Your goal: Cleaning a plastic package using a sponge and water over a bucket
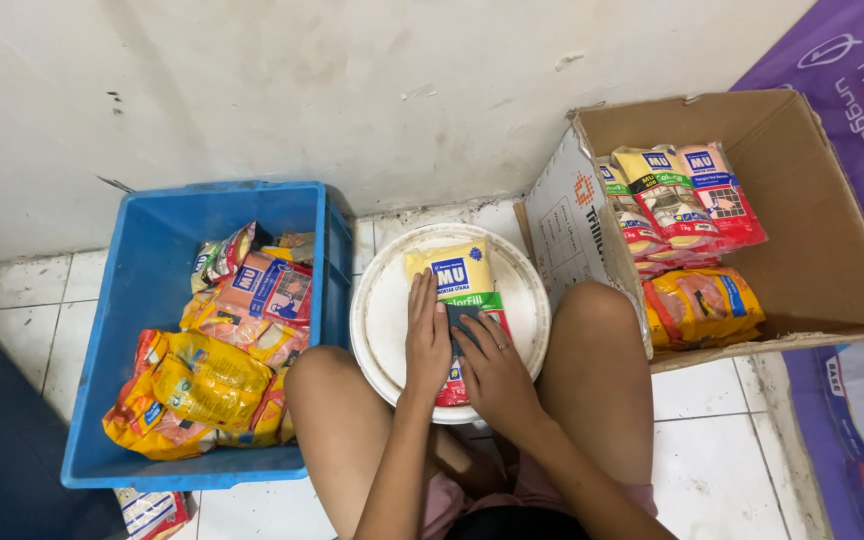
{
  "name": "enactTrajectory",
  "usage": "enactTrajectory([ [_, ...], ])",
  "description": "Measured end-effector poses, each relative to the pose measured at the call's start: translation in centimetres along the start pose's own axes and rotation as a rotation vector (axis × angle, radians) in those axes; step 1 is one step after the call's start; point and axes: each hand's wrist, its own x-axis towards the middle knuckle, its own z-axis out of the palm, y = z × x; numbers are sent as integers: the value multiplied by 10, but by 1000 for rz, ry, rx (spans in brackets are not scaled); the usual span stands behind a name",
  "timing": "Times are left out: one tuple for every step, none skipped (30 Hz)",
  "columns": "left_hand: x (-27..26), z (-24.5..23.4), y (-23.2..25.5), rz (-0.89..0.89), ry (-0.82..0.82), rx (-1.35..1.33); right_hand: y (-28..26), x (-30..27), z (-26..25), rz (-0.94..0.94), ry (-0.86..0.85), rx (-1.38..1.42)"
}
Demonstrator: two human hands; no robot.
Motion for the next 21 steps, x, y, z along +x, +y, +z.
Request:
enactTrajectory([
  [0,1,-3,1,3,3,8,7,9,-3,1,2],
  [0,2,-6,4,4,2,15,15,18,-3,18,-58],
  [2,3,-8,12,6,2,22,24,26,-5,39,-119],
  [2,2,-7,16,10,6,20,38,26,-10,43,-117],
  [2,2,-5,5,4,-5,19,50,24,4,51,-114],
  [2,2,-4,-6,-2,-15,18,63,23,18,58,-110],
  [2,3,-8,-6,1,-14,22,70,28,14,57,-109],
  [2,4,-13,5,5,-14,26,77,33,13,70,-122],
  [3,6,-18,18,9,-12,31,85,39,13,83,-134],
  [3,5,-16,18,13,-10,30,84,37,9,84,-132],
  [2,4,-14,6,10,-18,29,83,36,16,85,-117],
  [2,4,-12,-6,8,-26,28,81,35,23,86,-102],
  [2,4,-14,-10,6,-27,25,70,33,25,82,-101],
  [1,4,-15,2,7,-22,22,60,30,6,94,-109],
  [4,5,-16,19,8,-19,21,51,27,-14,110,-120],
  [1,3,-12,18,6,-21,16,38,24,-12,109,-122],
  [1,2,-7,17,7,-2,12,26,20,-9,94,-102],
  [0,2,-3,15,8,17,9,14,16,-7,80,-83],
  [0,2,-2,12,5,14,6,6,10,-3,76,-85],
  [0,3,-2,23,10,16,3,-2,4,-12,71,-52],
  [1,2,-2,37,18,20,-1,-8,-1,-23,67,-16],
])
